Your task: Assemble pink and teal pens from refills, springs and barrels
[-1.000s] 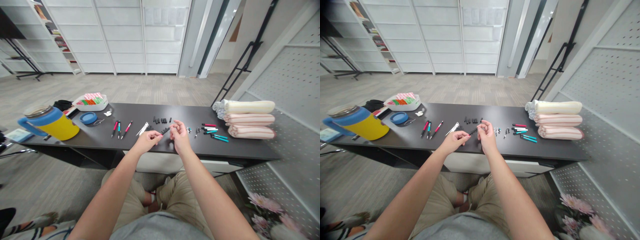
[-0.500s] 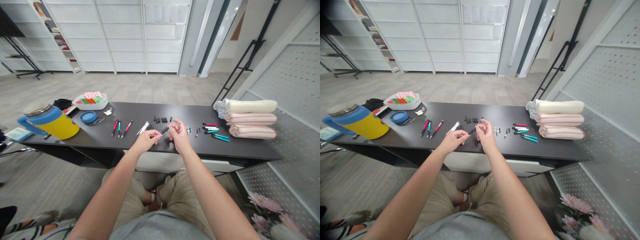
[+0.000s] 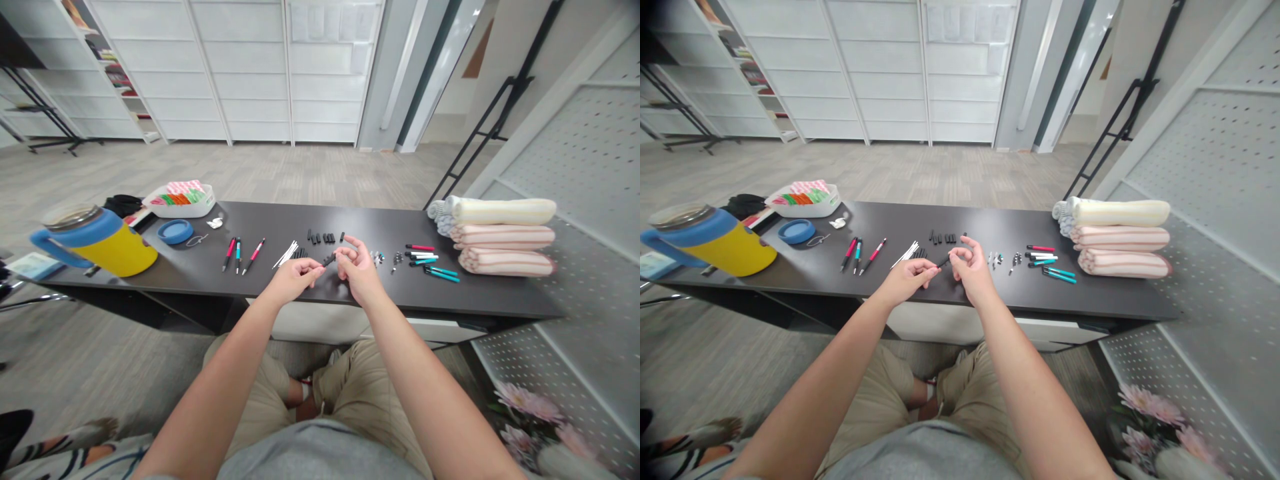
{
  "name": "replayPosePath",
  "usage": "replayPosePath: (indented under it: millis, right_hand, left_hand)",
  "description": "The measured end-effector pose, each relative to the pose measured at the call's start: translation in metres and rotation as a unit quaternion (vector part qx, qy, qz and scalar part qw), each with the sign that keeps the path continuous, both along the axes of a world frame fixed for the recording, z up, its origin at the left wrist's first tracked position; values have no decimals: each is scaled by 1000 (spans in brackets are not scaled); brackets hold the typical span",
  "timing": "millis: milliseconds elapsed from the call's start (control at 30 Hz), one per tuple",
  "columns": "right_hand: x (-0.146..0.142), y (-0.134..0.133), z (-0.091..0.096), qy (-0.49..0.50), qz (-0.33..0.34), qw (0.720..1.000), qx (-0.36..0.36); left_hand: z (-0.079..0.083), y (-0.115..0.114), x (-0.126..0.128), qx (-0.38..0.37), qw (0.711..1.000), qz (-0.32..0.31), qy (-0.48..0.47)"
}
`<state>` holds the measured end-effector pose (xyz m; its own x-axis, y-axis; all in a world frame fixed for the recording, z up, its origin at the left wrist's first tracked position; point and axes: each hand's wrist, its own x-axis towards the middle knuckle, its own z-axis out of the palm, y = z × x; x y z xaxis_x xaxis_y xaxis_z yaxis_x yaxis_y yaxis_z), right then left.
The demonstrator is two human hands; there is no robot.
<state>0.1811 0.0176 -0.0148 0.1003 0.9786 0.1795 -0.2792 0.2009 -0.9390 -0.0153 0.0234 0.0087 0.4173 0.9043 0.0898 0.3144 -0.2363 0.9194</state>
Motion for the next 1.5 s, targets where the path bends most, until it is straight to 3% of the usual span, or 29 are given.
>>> replayPosePath:
  millis: [433, 833, 1033, 1300, 1500]
  right_hand:
    - [2, -2, 5, 21, 25, 999, -10]
    - [-1, -5, 4, 30, -16, 999, 20]
    - [8, -10, 2, -10, 11, 1000, 22]
    - [44, -38, 5, -150, 86, 985, 20]
    - [46, -45, 6, -189, 94, 977, 16]
  left_hand:
    - [-9, 5, -3, -2, 1000, -20, -17]
    - [-7, 4, -1, -29, 998, -19, -46]
    - [-5, 5, -4, -37, 998, -46, -33]
    - [3, 6, -8, -51, 989, -132, 47]
    - [7, 6, -9, -42, 984, -154, 74]
